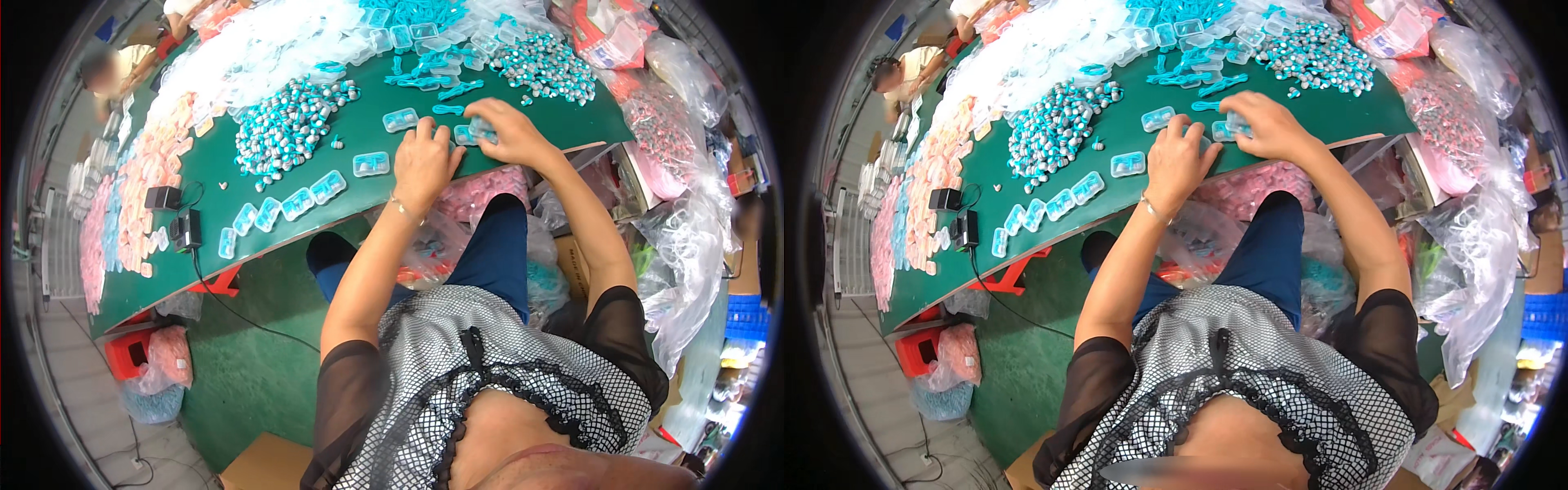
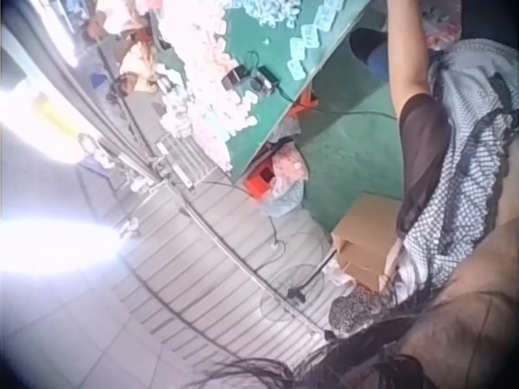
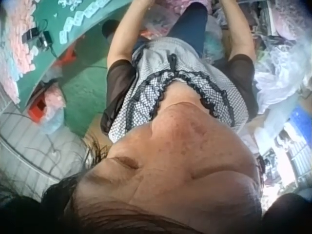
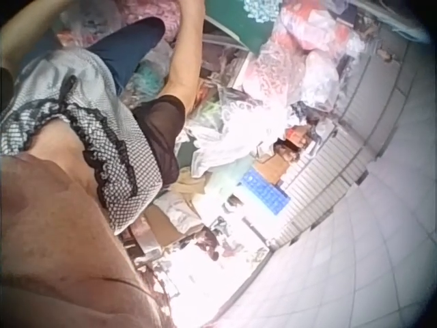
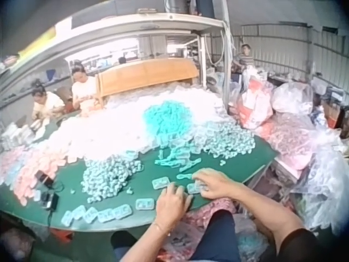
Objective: Sorting and organizing small teal plastic components into segmented containers.
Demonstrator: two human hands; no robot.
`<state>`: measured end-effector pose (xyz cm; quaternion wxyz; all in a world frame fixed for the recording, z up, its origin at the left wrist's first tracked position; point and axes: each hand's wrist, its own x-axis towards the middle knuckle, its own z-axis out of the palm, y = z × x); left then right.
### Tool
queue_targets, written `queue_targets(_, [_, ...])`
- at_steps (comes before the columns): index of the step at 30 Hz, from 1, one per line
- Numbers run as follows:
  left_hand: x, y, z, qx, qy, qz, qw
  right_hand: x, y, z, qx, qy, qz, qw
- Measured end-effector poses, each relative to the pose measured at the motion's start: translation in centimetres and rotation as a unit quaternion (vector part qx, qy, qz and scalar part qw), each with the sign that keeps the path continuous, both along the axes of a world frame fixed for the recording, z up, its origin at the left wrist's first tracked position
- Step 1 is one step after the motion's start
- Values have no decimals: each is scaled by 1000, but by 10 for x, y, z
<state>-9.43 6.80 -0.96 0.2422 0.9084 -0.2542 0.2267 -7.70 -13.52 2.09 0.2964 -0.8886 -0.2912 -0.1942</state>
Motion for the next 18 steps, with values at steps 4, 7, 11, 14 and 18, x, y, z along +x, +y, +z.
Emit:
queue_targets(4, [1, 6, -1, -23, -4, -24, 999, 10, 2, 10, -134, 78, 51, 987])
queue_targets(7, [-4, 12, 3, -38, -10, -26, 999, 16, 8, 17, -197, 115, 48, 972])
queue_targets(11, [-10, 38, 22, -40, 2, -18, 999, 18, 9, 11, -142, 144, 31, 979])
queue_targets(14, [-7, 70, 32, 27, 67, 22, 997, 14, 26, 16, -68, 179, 34, 981])
queue_targets(18, [-1, 91, 29, 51, 78, 27, 995, 31, 54, 13, -29, 142, 28, 989])
